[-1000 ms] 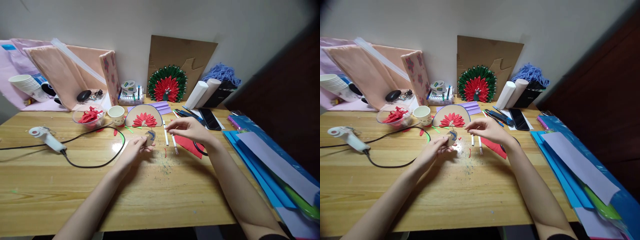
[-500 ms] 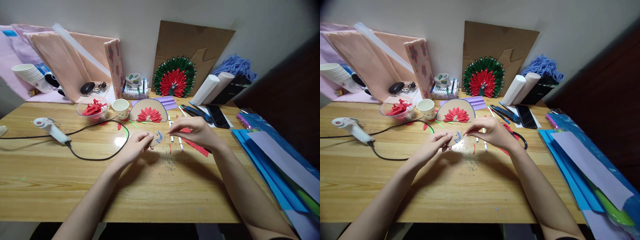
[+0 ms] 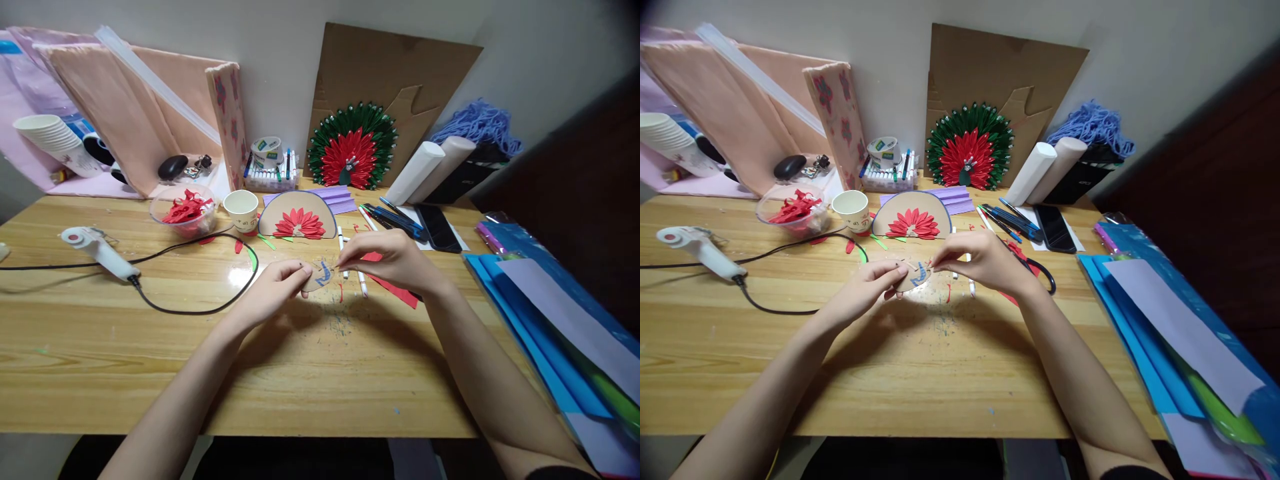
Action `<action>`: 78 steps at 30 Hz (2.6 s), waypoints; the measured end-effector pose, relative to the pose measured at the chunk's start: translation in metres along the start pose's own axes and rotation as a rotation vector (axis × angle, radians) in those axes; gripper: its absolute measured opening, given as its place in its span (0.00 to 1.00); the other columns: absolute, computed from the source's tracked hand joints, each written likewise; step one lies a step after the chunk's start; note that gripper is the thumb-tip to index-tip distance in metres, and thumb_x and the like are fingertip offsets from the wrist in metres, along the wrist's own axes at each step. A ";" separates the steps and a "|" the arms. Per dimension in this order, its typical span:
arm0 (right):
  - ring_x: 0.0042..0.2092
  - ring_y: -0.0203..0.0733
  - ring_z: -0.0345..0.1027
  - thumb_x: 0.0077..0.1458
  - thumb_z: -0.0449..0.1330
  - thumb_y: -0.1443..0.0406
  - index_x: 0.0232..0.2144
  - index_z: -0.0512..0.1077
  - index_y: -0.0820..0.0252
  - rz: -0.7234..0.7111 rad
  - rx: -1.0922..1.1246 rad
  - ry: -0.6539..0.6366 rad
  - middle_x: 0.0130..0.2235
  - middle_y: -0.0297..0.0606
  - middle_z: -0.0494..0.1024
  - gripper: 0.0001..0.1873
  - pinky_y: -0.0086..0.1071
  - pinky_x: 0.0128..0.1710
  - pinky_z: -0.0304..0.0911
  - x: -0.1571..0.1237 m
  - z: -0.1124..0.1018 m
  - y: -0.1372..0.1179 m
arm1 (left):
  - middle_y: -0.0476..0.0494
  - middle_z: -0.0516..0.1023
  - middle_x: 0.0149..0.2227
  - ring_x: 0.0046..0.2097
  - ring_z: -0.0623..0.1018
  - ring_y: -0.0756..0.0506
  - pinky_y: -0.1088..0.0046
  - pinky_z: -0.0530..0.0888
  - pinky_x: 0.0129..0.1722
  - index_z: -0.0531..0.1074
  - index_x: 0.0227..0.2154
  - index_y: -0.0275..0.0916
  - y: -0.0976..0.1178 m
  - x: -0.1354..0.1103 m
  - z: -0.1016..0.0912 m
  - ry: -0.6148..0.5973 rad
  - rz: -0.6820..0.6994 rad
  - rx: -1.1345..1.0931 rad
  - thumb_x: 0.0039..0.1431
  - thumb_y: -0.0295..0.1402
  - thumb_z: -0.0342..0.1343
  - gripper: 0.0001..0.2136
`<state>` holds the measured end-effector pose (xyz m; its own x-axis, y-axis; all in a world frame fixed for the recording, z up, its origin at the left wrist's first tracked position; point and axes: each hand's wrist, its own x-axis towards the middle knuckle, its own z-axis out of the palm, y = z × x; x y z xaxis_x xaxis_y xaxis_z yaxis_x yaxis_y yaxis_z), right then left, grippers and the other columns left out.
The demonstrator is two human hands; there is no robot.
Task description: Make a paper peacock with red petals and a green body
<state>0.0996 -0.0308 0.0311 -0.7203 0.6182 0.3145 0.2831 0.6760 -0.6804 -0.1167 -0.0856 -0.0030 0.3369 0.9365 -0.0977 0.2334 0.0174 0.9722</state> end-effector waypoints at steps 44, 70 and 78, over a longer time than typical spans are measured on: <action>0.31 0.35 0.65 0.38 0.68 0.57 0.25 0.71 0.62 0.615 0.763 0.162 0.27 0.31 0.72 0.16 0.31 0.36 0.59 0.017 0.057 -0.010 | 0.54 0.46 0.20 0.20 0.54 0.54 0.82 0.56 0.19 0.52 0.18 0.38 -0.008 -0.003 0.032 -0.239 -0.290 -1.520 0.64 0.42 0.34 0.20; 0.37 0.39 0.67 0.48 0.61 0.53 0.34 0.74 0.61 0.553 0.428 0.196 0.36 0.38 0.76 0.17 0.31 0.35 0.59 0.011 0.020 0.014 | 0.53 0.65 0.22 0.26 0.66 0.52 0.76 0.62 0.27 0.67 0.24 0.36 -0.021 0.004 0.033 0.325 0.024 -0.167 0.54 0.41 0.56 0.12; 0.35 0.39 0.67 0.49 0.61 0.55 0.28 0.74 0.62 0.478 0.340 0.214 0.31 0.37 0.75 0.15 0.35 0.38 0.61 0.010 0.023 0.014 | 0.53 0.64 0.23 0.26 0.65 0.51 0.76 0.60 0.27 0.66 0.27 0.36 -0.023 0.003 0.038 0.237 0.016 -0.096 0.56 0.42 0.53 0.12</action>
<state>0.0814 -0.0243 0.0099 -0.4111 0.9113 0.0251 0.2996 0.1611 -0.9404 -0.0868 -0.0964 -0.0340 0.1138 0.9927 -0.0404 0.1384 0.0245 0.9901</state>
